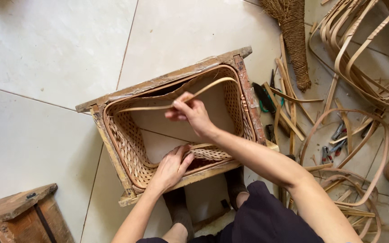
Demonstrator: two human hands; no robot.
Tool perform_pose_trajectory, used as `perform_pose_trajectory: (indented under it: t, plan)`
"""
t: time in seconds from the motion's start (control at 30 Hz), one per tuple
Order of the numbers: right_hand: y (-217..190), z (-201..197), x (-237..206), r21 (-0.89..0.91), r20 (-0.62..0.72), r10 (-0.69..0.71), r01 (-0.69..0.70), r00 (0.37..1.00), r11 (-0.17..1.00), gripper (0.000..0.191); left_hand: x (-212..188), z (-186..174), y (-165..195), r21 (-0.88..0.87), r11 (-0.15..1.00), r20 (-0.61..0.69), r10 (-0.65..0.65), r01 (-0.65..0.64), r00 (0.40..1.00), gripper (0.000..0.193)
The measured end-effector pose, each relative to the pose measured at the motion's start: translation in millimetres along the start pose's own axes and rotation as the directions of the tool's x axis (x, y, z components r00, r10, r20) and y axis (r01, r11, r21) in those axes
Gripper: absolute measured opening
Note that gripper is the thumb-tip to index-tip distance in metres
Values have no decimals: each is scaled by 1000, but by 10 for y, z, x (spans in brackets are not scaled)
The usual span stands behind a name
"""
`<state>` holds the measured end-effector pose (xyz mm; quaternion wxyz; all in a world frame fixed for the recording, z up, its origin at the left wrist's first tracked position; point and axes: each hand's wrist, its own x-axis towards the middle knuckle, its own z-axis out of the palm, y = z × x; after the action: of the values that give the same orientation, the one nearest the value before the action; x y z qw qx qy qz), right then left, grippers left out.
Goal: The person sits on the floor weaving bamboo strips into a rectangular woven basket held in a wooden frame. They bend and tuck flexible bamboo strips along the basket rim, trim excess material with scissors, thread additional strips across the basket opening, and tap strips into place with a hammer.
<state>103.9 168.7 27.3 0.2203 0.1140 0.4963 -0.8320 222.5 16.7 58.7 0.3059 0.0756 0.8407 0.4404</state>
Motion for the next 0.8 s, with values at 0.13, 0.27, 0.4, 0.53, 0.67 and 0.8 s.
perform_pose_trajectory:
  t: [0.13, 0.27, 0.4, 0.53, 0.67, 0.8]
  plan:
    - [-390, 221, 20, -118, 356, -301, 362, 885, 925, 16, -14, -12, 12, 17, 1000, 26, -8, 7, 1000, 50]
    - [-741, 326, -60, -306, 409, -461, 594, 788, 744, 12, -76, 92, -48, 366, 924, -214, 197, -108, 957, 64]
    - [-1421, -550, 35, -419, 153, -770, 746, 619, 517, 22, -179, 182, -141, 564, 797, -479, 529, -216, 701, 60]
    - [-2114, -2191, -259, -164, -225, -828, 817, 514, 552, 48, 119, 14, -238, 665, 716, -468, 621, -213, 629, 49]
    - [-2287, -3000, -429, -22, -436, -783, 864, 445, 503, 52, 838, -499, -361, 754, 646, -468, 655, -118, 593, 36]
    - [-1842, -2450, -593, -290, -443, -598, 524, 668, 801, 36, 1207, -768, -361, 723, 679, -411, 573, -130, 709, 25]
